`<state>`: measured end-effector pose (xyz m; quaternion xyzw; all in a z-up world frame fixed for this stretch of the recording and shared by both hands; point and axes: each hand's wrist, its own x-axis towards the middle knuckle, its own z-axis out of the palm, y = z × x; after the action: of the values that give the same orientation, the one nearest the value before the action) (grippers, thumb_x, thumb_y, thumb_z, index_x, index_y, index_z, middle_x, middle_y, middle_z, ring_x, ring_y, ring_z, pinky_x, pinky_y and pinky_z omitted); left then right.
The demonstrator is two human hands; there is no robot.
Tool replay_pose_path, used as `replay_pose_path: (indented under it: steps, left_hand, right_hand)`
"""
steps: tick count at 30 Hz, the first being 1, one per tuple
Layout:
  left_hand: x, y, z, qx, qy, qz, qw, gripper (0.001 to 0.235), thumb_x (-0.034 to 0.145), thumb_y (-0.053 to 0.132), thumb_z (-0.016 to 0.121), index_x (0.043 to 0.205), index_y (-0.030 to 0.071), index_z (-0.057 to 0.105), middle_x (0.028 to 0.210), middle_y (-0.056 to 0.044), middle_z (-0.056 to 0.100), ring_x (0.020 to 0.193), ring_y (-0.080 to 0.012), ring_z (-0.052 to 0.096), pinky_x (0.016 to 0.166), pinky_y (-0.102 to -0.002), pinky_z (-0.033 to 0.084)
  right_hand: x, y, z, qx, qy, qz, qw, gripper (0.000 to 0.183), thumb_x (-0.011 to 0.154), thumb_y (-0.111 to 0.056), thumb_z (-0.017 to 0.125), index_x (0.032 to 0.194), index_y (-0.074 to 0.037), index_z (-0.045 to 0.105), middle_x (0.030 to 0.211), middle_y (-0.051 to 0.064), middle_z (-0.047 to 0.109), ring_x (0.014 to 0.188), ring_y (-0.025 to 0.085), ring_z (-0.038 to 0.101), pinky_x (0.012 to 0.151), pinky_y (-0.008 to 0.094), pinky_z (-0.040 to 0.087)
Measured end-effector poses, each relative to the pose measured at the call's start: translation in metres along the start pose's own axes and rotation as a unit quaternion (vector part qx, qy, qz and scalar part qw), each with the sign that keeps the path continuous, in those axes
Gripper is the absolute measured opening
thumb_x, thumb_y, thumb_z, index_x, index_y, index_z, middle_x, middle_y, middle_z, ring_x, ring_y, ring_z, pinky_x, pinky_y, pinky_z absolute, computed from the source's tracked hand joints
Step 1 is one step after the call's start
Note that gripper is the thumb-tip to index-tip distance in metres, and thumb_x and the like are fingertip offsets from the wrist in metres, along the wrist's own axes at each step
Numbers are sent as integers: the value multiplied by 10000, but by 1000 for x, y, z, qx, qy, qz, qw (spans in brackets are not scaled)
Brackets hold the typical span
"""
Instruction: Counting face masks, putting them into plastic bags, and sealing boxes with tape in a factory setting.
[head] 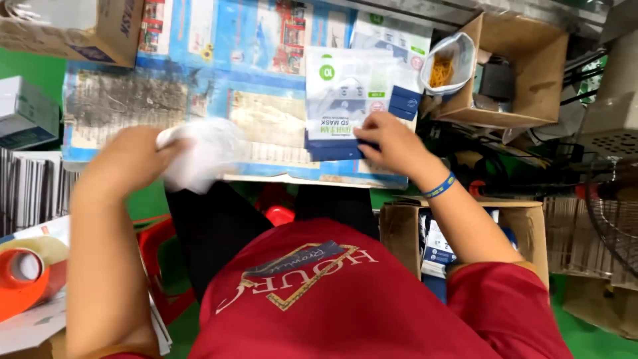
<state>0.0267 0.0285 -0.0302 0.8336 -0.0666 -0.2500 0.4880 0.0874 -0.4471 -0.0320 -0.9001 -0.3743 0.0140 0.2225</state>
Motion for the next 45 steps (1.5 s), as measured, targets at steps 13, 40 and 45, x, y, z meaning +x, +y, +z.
replay_pose_path:
  steps: [13,40,45]
  left_hand:
    - [104,80,182,252,-148,211,933,416,881,448,663,1150,155,784,1656,-222,158,1558,-374,84,1231,-560,75]
    - [106,50,104,-121,197,70,970,279,925,278,671,1053,52,773,925,-135,809,841,-238,766,744,-386,590]
    - [90,64,121,-362,84,35,928,356,926,190,668,1250,45,686,1068,-62,757,904,-192,719,749,-369,591]
  right_hand:
    - [36,-22,37,-111,107,11,988,342,697,-79,725,1018,-69,609,912,131,575,831,352,622,643,470,507]
    - [66,-129,32,-10,210,-27,977,563,882,-135,665,1398,68,565,773,169,640,668,357,636,604,466,514]
    - [62,-126,31,10,203,-50,978,579,884,-102,646,1422,79,532,776,144,636,647,327,635,601,457,512]
